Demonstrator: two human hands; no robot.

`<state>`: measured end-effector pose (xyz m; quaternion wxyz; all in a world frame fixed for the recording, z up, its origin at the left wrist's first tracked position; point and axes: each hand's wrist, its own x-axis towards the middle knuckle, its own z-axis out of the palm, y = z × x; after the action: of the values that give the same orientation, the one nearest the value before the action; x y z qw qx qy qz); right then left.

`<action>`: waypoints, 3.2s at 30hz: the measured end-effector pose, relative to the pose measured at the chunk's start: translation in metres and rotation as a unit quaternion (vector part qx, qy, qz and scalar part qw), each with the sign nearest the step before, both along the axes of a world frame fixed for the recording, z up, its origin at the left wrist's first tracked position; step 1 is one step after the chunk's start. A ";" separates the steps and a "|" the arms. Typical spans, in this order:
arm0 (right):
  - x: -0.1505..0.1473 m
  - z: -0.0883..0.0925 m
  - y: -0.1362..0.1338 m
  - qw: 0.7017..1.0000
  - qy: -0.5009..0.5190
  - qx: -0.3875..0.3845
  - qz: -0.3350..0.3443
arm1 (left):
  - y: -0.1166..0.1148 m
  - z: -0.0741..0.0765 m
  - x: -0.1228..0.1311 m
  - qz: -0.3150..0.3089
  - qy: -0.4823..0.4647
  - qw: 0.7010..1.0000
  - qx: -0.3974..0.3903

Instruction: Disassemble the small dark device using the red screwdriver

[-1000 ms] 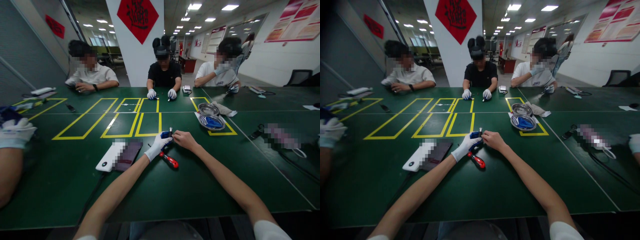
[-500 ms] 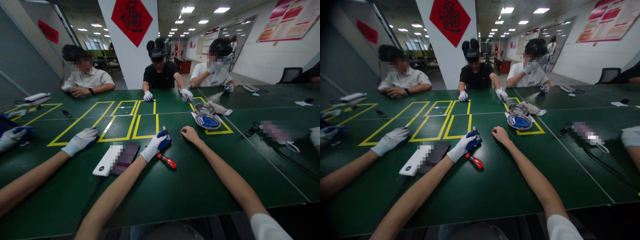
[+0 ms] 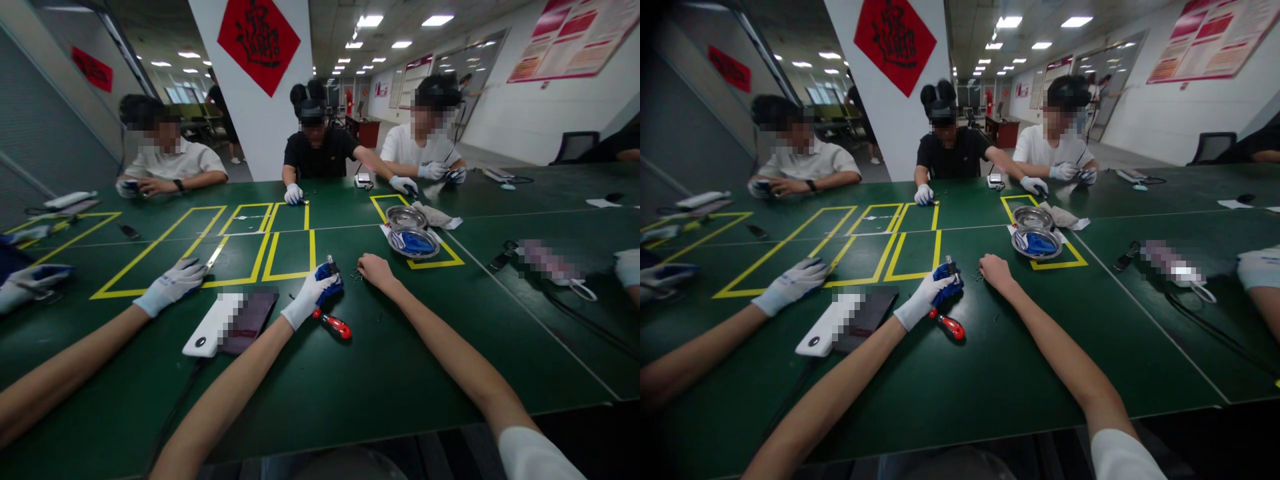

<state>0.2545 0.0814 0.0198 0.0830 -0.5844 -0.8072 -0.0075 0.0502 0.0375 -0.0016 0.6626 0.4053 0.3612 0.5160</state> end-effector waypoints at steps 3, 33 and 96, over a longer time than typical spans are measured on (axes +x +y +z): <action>-0.003 0.003 -0.003 1.000 0.001 0.001 0.000 | 0.000 -0.001 0.001 0.007 0.025 1.000 0.007; -0.050 -0.012 -0.029 0.866 0.493 0.044 0.073 | -0.002 0.004 0.001 -0.041 -0.011 0.999 0.012; -0.025 -0.013 -0.024 0.938 0.125 0.179 0.269 | 0.010 -0.007 -0.011 -0.001 0.102 0.993 0.058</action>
<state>0.2296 0.0574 0.0064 0.2853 -0.3173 -0.9026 -0.0561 0.0393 0.0480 -0.0087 0.5979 0.4941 0.3961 0.4915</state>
